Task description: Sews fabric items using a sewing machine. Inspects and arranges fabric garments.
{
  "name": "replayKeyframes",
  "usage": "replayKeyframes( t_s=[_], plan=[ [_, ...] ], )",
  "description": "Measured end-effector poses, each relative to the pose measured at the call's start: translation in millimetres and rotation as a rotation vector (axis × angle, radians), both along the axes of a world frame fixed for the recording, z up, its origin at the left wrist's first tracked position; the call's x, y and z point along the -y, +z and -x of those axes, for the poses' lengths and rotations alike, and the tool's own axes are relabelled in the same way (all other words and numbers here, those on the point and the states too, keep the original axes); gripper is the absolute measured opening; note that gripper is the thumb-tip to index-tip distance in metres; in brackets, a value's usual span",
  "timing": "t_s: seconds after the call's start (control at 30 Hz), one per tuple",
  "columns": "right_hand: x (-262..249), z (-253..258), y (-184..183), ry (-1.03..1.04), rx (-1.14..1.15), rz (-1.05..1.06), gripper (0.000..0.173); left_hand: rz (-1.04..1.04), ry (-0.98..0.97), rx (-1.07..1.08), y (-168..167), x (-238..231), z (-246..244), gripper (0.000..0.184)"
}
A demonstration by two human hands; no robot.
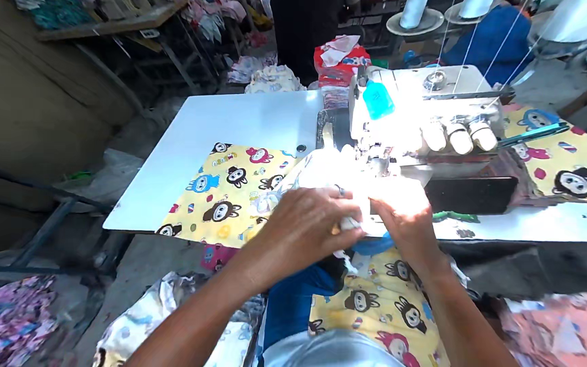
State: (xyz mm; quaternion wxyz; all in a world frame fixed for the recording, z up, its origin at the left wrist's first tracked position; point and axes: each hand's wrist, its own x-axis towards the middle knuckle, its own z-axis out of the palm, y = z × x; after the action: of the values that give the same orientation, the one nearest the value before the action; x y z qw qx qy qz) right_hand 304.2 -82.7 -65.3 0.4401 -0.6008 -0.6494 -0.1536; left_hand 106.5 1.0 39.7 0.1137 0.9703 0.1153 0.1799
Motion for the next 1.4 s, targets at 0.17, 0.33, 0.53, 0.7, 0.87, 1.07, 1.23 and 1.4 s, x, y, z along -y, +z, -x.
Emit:
replayKeyframes(
  t_s=[0.17,0.33,0.53,0.7,0.87,1.07,1.23,1.4],
  plan=[
    [11.1,-0.7,-7.5,-0.028,0.087,0.008,0.024,-0.010,0.040,0.030,-31.1,30.8,-4.3,0.023],
    [9.0,-1.8,-13.7,-0.032,0.014,-0.009,0.027,-0.125,0.113,0.017,-36.7,38.7,-10.7,0.022],
    [26.1,51.3,-43.4,-0.062,-0.558,0.144,0.021,-0.232,0.184,-0.032,-42.9,40.7,-30.4,0.021],
    [18.2,90.3,-49.5,0.247,-0.553,0.208,0.025,-0.317,0.256,-0.077,-43.1,26.4,-46.2,0.018],
    [-1.2,80.2,0.8,0.359,-0.551,0.639,0.030,-0.360,0.287,-0.093,-37.7,3.1,-62.1,0.015],
    [3.5,81.0,-43.9,0.352,-0.621,0.254,0.024,-0.325,0.259,-0.081,-39.8,-18.4,-66.7,0.019],
    [18.1,43.7,-40.1,0.254,-0.795,0.131,0.023,-0.078,0.195,-0.166,-1.2,-57.9,-53.3,0.022],
    [0.7,37.9,-13.8,0.184,-0.889,0.017,0.025,-0.084,0.170,-0.231,34.8,-73.3,-49.9,0.018]
  ],
)
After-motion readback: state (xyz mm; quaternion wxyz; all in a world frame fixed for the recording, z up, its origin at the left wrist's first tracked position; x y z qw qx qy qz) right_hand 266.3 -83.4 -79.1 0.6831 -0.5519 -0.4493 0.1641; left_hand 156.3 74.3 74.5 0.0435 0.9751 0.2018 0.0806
